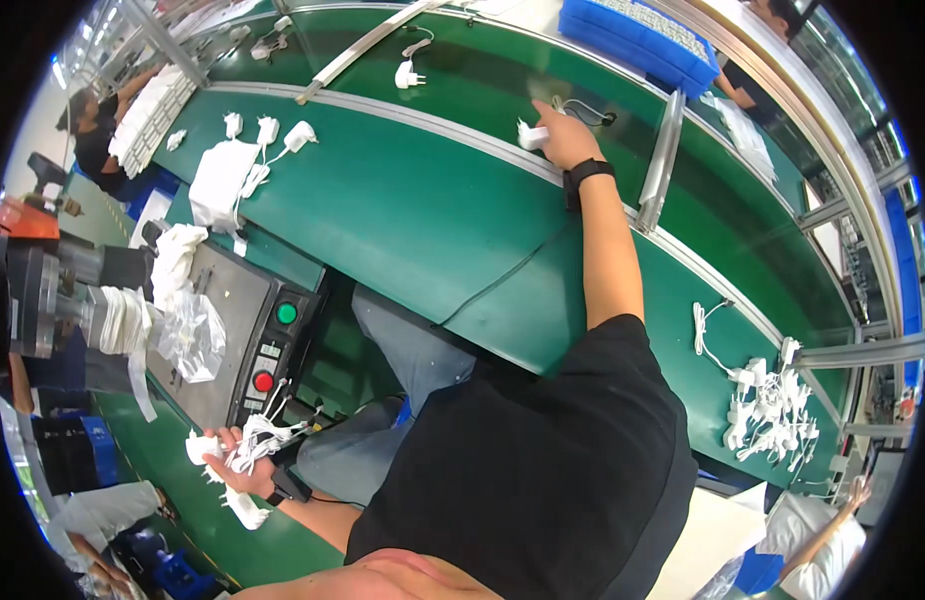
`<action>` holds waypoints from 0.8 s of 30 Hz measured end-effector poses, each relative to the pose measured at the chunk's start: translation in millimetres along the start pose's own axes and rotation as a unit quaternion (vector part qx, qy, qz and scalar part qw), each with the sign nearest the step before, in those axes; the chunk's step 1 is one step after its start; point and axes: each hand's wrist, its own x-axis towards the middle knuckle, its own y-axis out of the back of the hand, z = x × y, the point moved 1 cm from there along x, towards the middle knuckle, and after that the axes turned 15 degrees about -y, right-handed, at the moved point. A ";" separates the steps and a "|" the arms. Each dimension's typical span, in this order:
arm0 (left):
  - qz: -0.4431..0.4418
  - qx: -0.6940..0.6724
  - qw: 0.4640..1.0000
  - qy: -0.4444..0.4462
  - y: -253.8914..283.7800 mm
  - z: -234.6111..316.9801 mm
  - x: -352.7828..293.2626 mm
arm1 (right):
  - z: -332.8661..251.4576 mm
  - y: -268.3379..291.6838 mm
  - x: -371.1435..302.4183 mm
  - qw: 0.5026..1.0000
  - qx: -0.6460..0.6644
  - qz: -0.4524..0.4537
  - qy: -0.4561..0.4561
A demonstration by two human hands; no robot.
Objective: The person picks up chargers from a conveyor belt, wipes them with a cloth, and places them into plastic bags on a machine to be sealed.
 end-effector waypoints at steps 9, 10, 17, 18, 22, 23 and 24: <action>0.219 0.325 0.914 -0.105 0.3 7.9 18.5 | -134.2 -33.1 0.3 0.969 0.176 -0.069 0.161; 0.184 0.316 0.923 -0.116 -1.7 0.9 27.5 | -134.4 -41.4 2.8 0.965 0.174 -0.078 0.177; 0.133 0.271 0.947 -0.111 14.9 8.0 43.5 | -202.4 -81.8 11.6 0.916 0.056 0.100 0.386; 0.135 0.266 0.948 -0.114 17.7 9.8 44.8 | -212.2 -83.6 12.7 0.914 0.057 0.101 0.390; 0.155 0.276 0.942 -0.115 31.8 6.9 44.1 | -308.6 -61.5 -35.1 0.917 0.182 -0.121 0.335; 0.164 0.289 0.936 -0.118 32.4 10.1 55.5 | -332.7 -55.8 -38.5 0.905 0.212 -0.195 0.313; 0.176 0.302 0.929 -0.119 34.4 8.5 59.7 | -350.1 -57.0 -42.5 0.887 0.237 -0.272 0.288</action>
